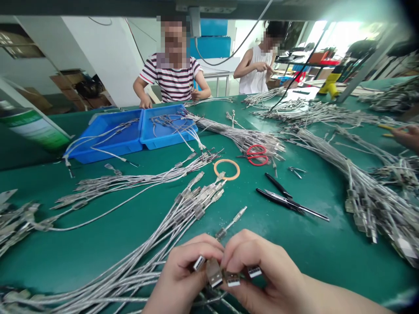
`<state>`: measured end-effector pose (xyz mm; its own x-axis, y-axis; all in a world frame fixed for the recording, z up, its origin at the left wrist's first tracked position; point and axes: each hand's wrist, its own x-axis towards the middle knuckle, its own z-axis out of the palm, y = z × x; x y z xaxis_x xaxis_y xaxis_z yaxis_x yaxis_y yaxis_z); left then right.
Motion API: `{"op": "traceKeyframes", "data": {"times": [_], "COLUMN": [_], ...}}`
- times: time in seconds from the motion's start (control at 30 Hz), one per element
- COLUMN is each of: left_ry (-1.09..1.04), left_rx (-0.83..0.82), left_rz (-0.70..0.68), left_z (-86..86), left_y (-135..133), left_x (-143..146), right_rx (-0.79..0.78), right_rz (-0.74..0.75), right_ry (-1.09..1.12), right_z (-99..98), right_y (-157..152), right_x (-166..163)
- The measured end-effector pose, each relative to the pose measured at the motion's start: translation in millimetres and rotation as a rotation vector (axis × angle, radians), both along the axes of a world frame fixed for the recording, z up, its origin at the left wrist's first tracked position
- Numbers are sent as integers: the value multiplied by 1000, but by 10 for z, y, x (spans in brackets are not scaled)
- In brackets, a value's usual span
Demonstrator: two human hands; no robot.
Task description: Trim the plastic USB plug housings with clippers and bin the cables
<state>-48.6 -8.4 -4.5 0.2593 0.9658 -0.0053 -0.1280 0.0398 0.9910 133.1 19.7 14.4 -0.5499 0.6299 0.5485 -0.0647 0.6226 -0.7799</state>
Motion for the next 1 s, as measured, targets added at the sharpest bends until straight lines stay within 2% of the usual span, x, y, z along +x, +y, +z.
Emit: {"op": "traceKeyframes", "data": {"times": [0.17,0.3,0.5,0.73,0.87,0.93,1.0], "left_ry": [15,32,48,-128,-182,-192,-218], "left_rx": [2,-7,-30,-138,-175,-201,-199], "left_rz": [3,4,-27,-124,-7,92,133], "left_z": [30,66,59,-20,-90,-120,-127], "left_y": [-9,-13,-17,-60,-96,-114,-120], "left_x": [-8,28,14,-74,-75,-60,-29], "right_rx": [17,-20,23,-172,-241,-234,-221], "right_rz": [10,-57,12,30,17,-7,-20], "right_ry": [1,-8,-31,10,34,54,63], "right_z": [-14,16,111,160,126,111,101], "right_y": [-2,-18,21,55,61,56,40], "right_x": [5,-18,-5,34,22,18,17]}}
